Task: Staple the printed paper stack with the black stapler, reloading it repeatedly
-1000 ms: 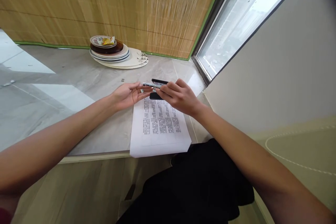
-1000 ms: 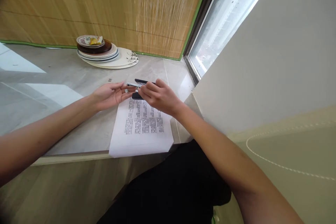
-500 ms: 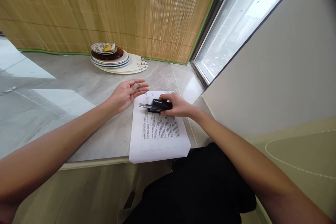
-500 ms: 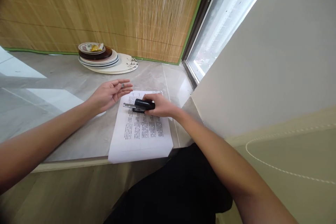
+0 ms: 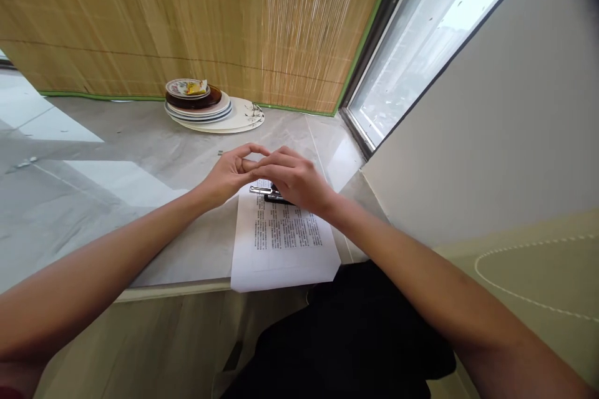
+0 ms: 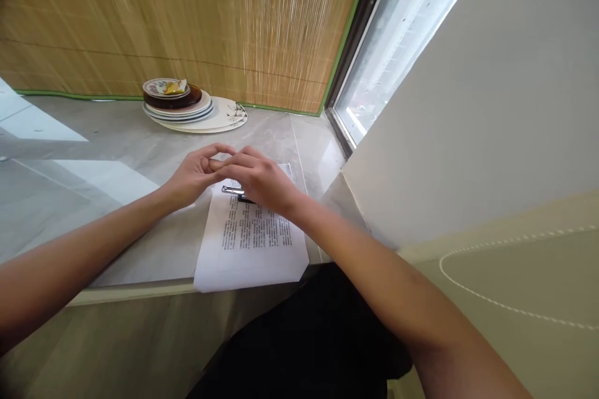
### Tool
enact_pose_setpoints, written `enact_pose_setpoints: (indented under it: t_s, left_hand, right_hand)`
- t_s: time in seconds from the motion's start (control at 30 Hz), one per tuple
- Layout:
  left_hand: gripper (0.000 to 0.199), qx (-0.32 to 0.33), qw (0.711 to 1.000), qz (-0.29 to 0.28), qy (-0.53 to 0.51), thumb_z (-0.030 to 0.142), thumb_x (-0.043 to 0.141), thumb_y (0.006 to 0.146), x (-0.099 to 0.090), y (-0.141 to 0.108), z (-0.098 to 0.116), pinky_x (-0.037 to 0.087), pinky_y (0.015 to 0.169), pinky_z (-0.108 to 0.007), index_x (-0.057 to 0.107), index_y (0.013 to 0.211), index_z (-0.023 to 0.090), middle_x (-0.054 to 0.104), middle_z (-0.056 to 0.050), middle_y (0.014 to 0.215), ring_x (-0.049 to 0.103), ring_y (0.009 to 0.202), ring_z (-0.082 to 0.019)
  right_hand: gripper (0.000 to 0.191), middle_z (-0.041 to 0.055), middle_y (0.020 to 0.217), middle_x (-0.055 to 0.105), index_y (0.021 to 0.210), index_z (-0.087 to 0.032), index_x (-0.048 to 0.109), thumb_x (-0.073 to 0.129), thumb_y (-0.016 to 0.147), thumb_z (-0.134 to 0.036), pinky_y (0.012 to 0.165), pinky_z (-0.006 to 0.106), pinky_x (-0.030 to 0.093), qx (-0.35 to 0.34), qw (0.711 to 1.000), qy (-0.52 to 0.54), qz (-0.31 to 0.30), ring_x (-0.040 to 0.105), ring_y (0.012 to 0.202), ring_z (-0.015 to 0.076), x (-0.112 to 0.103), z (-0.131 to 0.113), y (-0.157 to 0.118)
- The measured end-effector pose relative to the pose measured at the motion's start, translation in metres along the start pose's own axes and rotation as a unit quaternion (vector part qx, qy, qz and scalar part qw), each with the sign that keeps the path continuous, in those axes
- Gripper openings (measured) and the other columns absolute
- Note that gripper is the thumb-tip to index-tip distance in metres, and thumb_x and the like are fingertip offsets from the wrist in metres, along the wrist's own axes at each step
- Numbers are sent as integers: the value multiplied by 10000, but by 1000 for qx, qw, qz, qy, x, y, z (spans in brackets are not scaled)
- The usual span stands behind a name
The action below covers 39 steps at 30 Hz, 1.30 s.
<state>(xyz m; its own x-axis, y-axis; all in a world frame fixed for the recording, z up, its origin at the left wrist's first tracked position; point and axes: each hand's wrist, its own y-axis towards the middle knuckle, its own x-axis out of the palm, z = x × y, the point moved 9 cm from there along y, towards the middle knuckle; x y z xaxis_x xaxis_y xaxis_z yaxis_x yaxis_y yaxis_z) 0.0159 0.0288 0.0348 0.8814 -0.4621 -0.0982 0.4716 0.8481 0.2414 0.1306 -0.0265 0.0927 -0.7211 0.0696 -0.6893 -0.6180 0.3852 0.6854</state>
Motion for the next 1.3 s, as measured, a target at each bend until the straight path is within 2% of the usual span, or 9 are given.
enact_pose_setpoints:
  t_s: [0.1,0.23,0.33,0.43,0.7,0.8,0.93,1.13,1.3]
  left_hand:
    - [556,17,997,62,43,608,859,904,-19,3,3,627,809,-353,708,1267,215,835,-72,908,810,857,-241]
    - [210,36,943,227,239,321,781,949,-79,3,3,540,1133,-420,758,1130,217,804,-90,1186,732,1216,-287]
    - [138,-16,895,218,388,112,719,848,-107,9,-19,385,1284,-485,755,963,178,771,-98,1279,628,1347,-345]
    - [119,-65,868,186,456,65,694,794,-121,14,-41,409,1240,-535,712,784,183,787,-114,1015,656,1255,-366]
    - [147,-57,851,178,492,53,690,806,-120,15,-34,477,1091,-480,753,773,182,720,-62,752,677,956,-300]
    - [132,-22,881,177,438,119,723,862,-104,15,-24,515,1008,-401,816,945,165,761,-22,800,660,847,-225]
    - [220,-29,963,162,215,408,775,933,-76,14,-28,596,864,-340,837,1002,208,810,-36,902,751,845,-218]
    - [395,-36,976,186,105,469,964,770,-60,6,-16,644,940,-412,851,1047,211,840,-93,1005,791,917,-252]
    - [339,-11,981,154,120,415,963,785,-45,1,4,637,1045,-444,843,1042,229,849,-87,1053,798,1010,-274]
  right_hand:
    - [328,11,1139,822,1137,-273,790,537,1065,-76,990,400,606,69,996,-13,47,710,1052,192,-17,23,-5]
    - [263,46,1103,815,1134,-219,790,623,955,-123,984,411,612,260,960,-48,91,755,972,213,-46,99,-44]
    - [346,82,1013,802,1053,-185,808,562,845,-61,938,429,604,370,920,-120,54,742,878,235,-56,152,-89]
    - [297,113,1028,791,1002,-165,808,619,787,-87,902,415,603,437,885,-141,70,731,860,244,-67,182,-123]
    - [89,61,931,800,878,-176,782,784,797,-212,902,362,556,505,853,-93,96,682,785,198,-63,208,-131]
    - [211,79,1015,789,957,-165,798,842,770,-253,898,368,548,499,855,-96,107,663,801,194,-64,204,-128]
    - [174,80,1071,765,965,-191,788,775,899,-351,897,374,539,400,909,-58,97,649,839,183,-62,158,-98]
    - [411,72,1187,751,1190,-233,732,763,961,-573,873,359,509,246,946,112,-179,670,1018,215,-15,59,-42]
    - [310,71,1083,735,1101,-216,624,821,908,-357,773,339,442,248,929,23,-273,635,927,221,12,50,-48]
